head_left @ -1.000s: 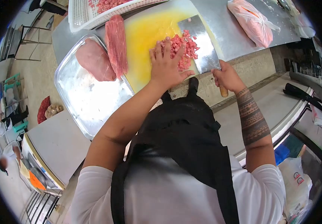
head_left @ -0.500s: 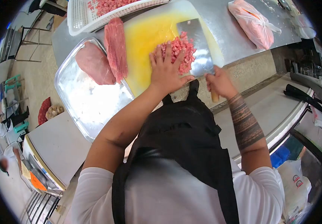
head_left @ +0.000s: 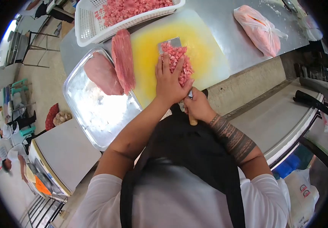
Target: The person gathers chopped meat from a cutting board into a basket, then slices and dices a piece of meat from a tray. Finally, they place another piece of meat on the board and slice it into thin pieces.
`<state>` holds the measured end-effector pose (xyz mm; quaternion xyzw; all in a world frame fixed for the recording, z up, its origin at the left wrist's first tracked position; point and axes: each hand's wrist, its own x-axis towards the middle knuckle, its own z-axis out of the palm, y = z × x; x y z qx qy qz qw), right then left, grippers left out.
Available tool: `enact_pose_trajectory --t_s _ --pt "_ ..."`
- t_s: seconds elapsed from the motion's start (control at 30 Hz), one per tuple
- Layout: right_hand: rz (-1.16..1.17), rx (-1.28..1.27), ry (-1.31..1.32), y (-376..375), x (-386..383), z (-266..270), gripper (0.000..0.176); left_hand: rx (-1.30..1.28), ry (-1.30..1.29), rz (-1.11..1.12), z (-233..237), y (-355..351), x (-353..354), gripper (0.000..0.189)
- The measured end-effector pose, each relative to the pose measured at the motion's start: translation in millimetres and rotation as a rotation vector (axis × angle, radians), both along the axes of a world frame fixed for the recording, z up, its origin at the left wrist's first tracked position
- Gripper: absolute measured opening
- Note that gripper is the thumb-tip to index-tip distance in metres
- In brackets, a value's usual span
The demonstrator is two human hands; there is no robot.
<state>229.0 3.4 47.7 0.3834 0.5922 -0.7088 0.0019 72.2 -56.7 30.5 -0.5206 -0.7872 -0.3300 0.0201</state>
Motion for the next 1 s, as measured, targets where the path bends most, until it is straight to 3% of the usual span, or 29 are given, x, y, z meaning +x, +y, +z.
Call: enact_pose_trajectory --t_s 0.2,0.23,0.3,0.43,0.53,0.63,0.67,0.7,0.8,0.87,1.0 --pt "-0.014 0.01 0.097 8.3 -12.6 27.9 0.018 0.156 0.008 0.017 22.6 12.7 -15.2 0.084" --pt "0.02 0.109 0.093 18.1 -22.8 43.4 0.02 0.181 0.028 0.029 36.3 21.1 -24.1 0.084" --pt "0.086 0.3 0.082 46.6 -52.0 80.5 0.022 0.223 0.066 0.054 67.4 43.9 -50.5 0.083" --pt "0.212 0.388 0.227 131.3 -131.6 133.0 0.022 0.469 0.324 0.115 113.5 126.1 -142.3 0.073" --pt "0.232 0.277 0.258 163.0 -146.9 134.1 0.022 0.258 0.33 0.189 131.2 160.3 -191.8 0.081" --pt "0.348 0.29 0.232 161.0 -88.4 83.1 0.02 0.142 0.338 0.144 115.7 173.1 -240.0 0.075" --pt "0.232 0.09 0.172 138.2 -57.7 91.2 0.018 0.149 0.374 0.102 98.9 168.9 -256.7 0.073" --pt "0.211 0.127 0.13 126.5 -23.4 76.2 0.019 0.156 0.411 0.066 83.5 167.4 -262.2 0.071" --pt "-0.007 0.038 -0.014 92.9 64.4 62.0 0.02 0.229 0.281 0.013 65.7 121.1 -212.5 0.067" --pt "-0.207 -0.038 0.004 84.6 103.9 47.9 0.021 0.142 0.105 0.005 55.6 61.8 -140.4 0.065" --pt "-0.18 0.117 -0.108 99.6 126.4 21.4 0.025 -0.203 -0.124 0.047 -14.6 -14.6 -38.2 0.085"
